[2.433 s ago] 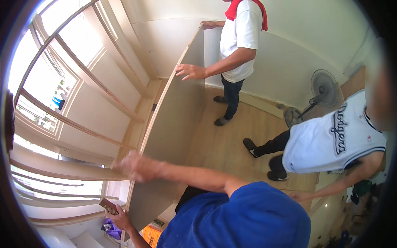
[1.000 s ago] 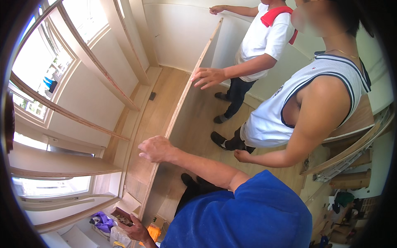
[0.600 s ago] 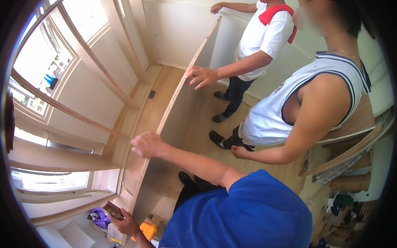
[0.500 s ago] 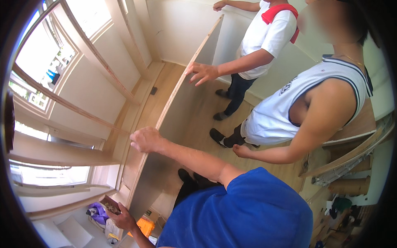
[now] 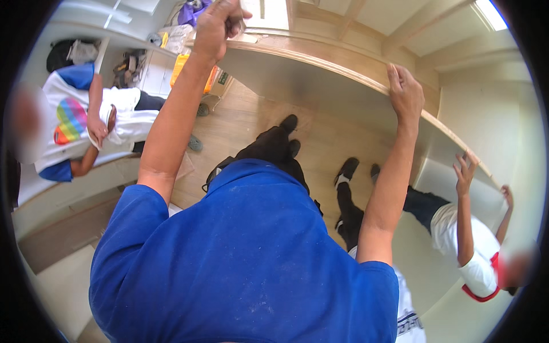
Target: The person lifts and positions a large curved wooden panel into a built-in shelving frame, aligns it with the wall and adjacent panels, and uses a small wooden block to tap and adjust the fit. Other workers assist by holding and guiding the panel into place.
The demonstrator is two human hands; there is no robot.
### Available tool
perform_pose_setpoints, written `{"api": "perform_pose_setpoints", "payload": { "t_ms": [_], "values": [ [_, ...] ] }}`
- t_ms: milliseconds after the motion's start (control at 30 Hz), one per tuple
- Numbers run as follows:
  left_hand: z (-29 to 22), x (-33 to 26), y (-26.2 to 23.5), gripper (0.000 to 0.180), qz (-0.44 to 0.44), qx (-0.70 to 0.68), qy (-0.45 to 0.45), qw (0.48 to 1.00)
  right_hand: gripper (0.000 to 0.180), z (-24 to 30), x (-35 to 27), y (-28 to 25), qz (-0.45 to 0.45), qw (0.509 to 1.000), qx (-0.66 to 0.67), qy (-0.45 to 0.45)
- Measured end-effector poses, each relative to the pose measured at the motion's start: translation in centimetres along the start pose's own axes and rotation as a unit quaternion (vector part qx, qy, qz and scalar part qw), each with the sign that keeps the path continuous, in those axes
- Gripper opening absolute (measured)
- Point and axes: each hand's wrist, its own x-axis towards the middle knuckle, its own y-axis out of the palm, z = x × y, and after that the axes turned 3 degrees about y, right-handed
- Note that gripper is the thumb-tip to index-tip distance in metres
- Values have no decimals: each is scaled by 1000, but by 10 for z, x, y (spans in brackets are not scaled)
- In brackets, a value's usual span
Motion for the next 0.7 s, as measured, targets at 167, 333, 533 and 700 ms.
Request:
{"api": "perform_pose_setpoints", "payload": {
  "t_ms": [167, 333, 533, 700],
  "values": [
    [-45, -43, -72, 28, -169, -156, 43, 972, 48, -1, -13, -5, 114, 988, -10, -102],
    [-5, -147, -157, 29, -268, -75, -21, 960, 46, 119, -29, 21, 257, 949, -35, -177],
    [96, -290, -209, 31, -325, 19, -256, 910, 61, 275, -30, 106, 224, 876, -83, -418],
    [142, -388, -247, 34, -308, 29, -412, 857, 57, 352, -28, 153, 248, 842, -133, -460]
  ]
}}
